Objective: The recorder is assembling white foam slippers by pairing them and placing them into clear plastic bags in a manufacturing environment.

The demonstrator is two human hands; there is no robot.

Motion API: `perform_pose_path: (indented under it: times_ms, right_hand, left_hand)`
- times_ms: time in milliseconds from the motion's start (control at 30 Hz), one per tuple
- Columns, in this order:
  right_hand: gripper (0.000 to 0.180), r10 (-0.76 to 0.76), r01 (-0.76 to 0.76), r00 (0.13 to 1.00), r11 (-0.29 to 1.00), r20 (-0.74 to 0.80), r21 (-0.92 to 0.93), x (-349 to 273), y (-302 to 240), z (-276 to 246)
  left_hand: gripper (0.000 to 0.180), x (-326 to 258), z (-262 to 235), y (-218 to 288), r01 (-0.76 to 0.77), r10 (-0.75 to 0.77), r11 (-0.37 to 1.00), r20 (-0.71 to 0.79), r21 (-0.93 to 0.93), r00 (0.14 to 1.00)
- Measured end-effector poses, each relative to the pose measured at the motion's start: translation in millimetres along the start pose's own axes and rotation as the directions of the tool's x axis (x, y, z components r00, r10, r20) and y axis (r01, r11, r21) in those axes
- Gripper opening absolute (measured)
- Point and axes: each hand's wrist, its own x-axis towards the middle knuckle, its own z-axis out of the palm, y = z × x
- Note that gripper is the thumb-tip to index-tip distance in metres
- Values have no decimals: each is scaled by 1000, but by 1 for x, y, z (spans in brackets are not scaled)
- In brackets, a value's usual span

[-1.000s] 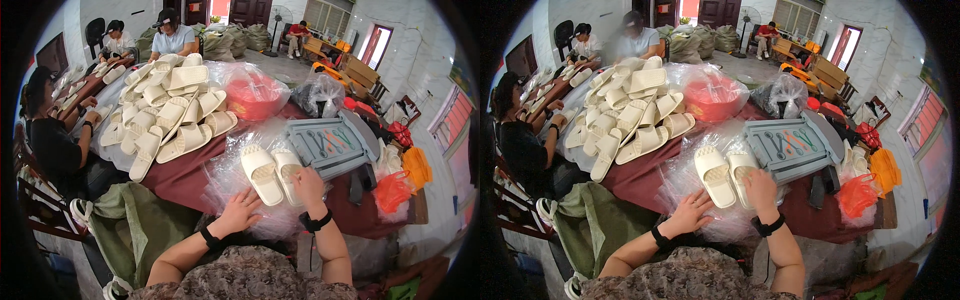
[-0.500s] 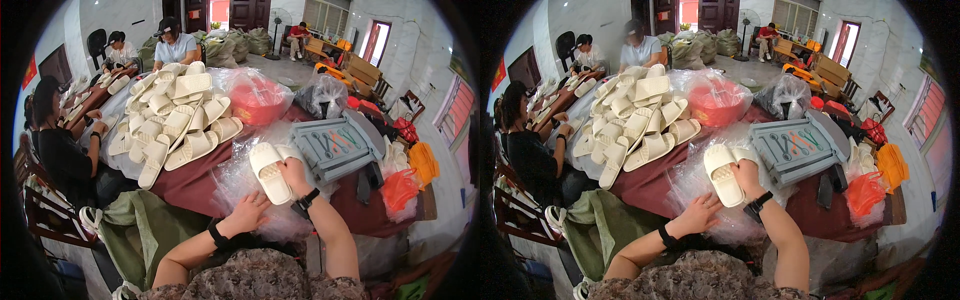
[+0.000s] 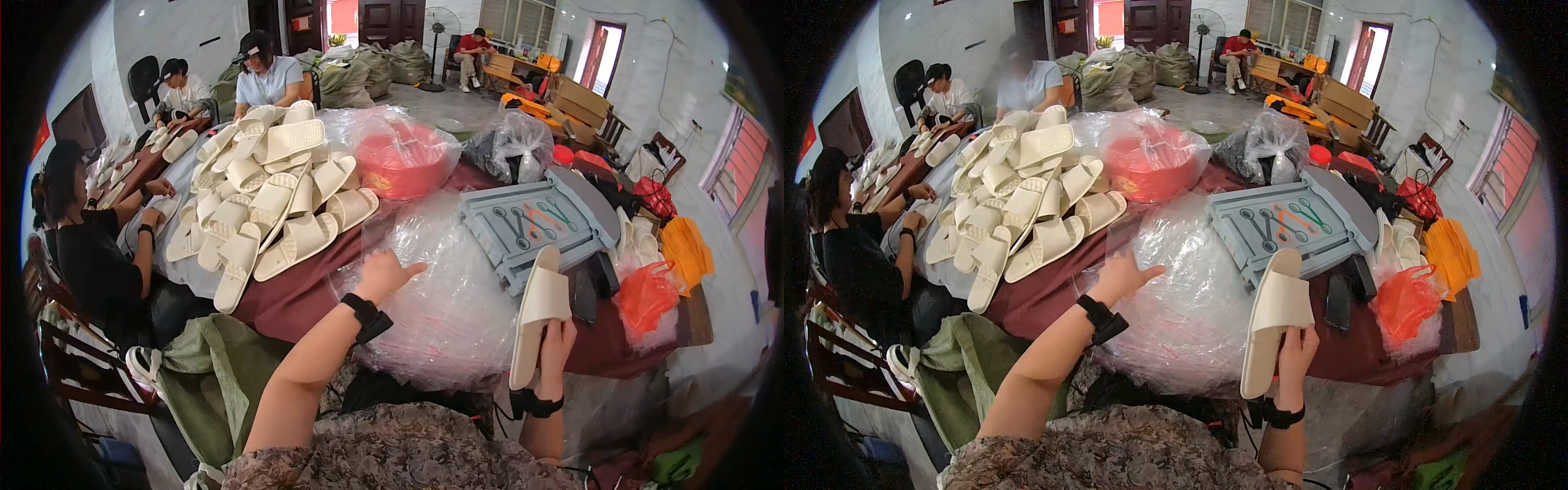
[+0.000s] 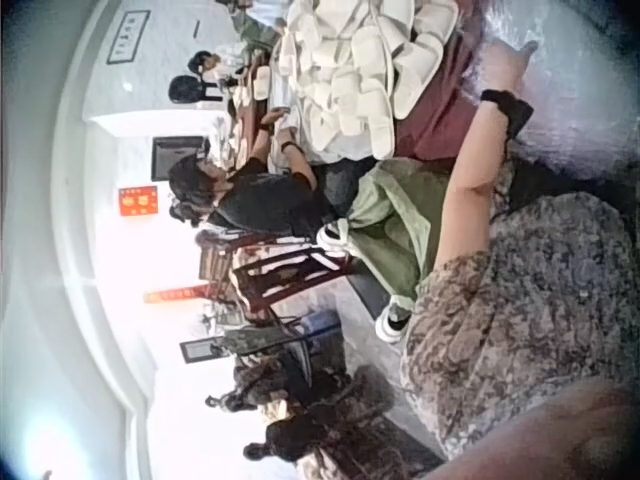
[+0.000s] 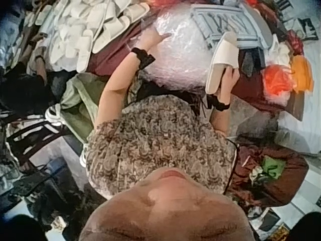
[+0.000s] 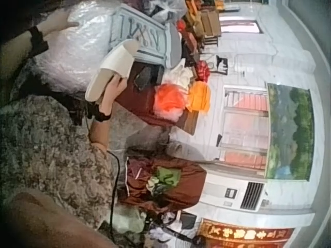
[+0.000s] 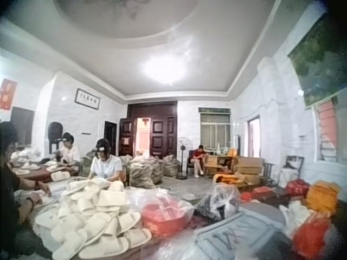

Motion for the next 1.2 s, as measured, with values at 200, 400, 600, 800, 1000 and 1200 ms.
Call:
perform_pose_path:
  times_ms: [200,400,600,800,1000,1200]
  right_hand:
    - [24,73,-74,997,997,-39,-36,-18,16,-7]
    - [16,-162,169,985,970,51,-177,-28,20,10]
    - [18,-158,266,955,830,251,-490,-44,-6,27]
    - [22,-168,376,915,687,367,-621,-58,6,52]
    - [22,-199,460,865,682,460,-569,-59,6,66]
    - [23,-228,514,824,686,519,-516,-53,8,73]
  left_hand:
    - [79,17,8,0,-41,36,994,50,104,998]
    - [58,16,32,-19,-135,130,990,-96,-50,987]
    - [54,-29,22,-29,-179,167,969,-84,-171,982]
    - [50,-76,16,-36,-153,126,973,-155,-173,980]
    - [51,-109,6,-35,-72,41,979,-164,-189,986]
    - [52,-130,24,-54,-62,12,979,-251,-195,968]
